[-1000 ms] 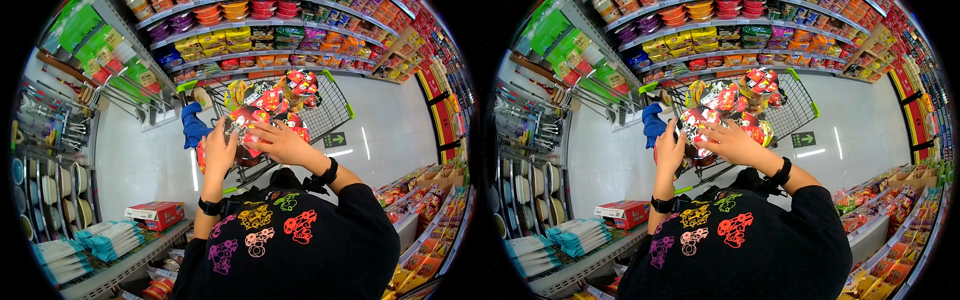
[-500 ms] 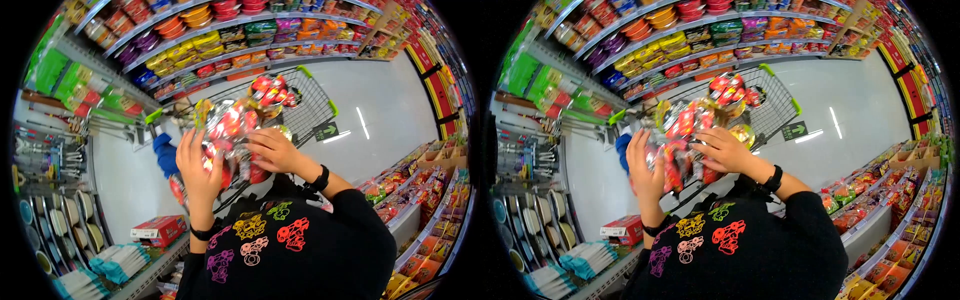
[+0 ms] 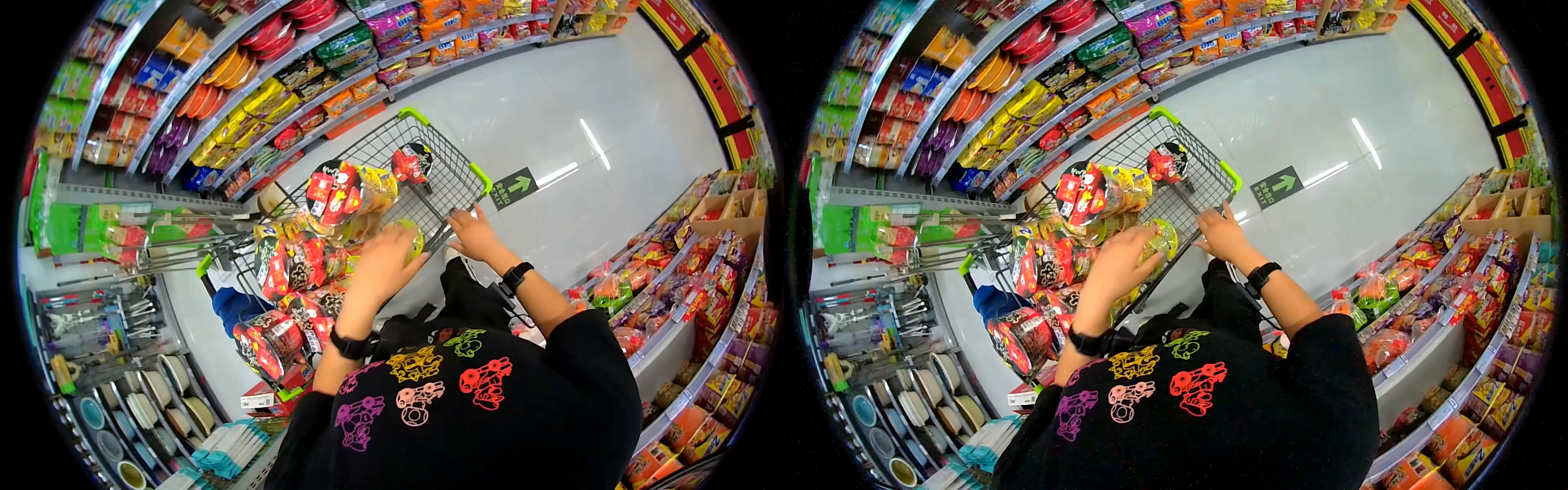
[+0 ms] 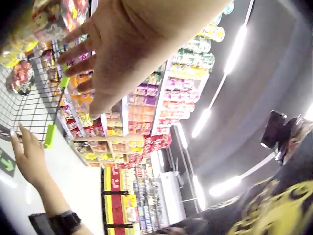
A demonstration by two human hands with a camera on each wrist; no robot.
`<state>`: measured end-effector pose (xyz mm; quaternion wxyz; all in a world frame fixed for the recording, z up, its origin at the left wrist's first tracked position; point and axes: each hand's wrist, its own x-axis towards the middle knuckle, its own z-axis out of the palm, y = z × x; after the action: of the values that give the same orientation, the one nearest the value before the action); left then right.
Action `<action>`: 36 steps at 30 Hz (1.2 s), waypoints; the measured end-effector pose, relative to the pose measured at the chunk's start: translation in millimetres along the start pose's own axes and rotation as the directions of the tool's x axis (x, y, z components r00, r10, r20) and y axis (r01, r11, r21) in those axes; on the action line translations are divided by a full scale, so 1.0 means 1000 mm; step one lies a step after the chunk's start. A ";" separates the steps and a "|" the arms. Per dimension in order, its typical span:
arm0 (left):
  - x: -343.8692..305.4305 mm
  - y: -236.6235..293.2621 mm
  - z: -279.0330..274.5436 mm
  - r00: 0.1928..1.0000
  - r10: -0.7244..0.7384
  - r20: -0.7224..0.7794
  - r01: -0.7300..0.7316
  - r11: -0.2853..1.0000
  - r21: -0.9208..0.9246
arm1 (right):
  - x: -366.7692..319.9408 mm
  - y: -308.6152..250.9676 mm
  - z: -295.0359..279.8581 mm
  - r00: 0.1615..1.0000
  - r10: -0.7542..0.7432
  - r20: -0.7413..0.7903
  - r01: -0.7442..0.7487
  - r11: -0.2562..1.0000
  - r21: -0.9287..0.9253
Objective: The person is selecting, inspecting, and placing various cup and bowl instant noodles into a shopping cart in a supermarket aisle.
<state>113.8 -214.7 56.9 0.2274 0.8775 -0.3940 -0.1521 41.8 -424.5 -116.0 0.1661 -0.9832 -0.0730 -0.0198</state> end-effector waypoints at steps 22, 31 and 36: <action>0.046 -0.076 0.171 0.891 -0.283 0.355 0.419 0.813 -0.404 | 0.010 -0.001 0.019 0.747 -0.499 0.439 0.162 0.777 0.609; 0.030 -0.179 0.296 0.600 -0.539 0.591 0.799 0.360 -0.483 | 0.004 -0.022 0.069 0.657 -0.612 0.440 0.080 0.637 0.767; 0.024 -0.183 0.298 0.433 -0.585 0.685 0.822 -0.055 -0.567 | 0.023 -0.014 0.106 0.578 -0.469 0.667 -0.061 0.791 0.609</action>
<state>110.2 -208.8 -293.6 0.4744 0.6659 0.2397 -0.5234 64.1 -373.4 -210.2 0.3987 -0.7724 -0.2604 0.4203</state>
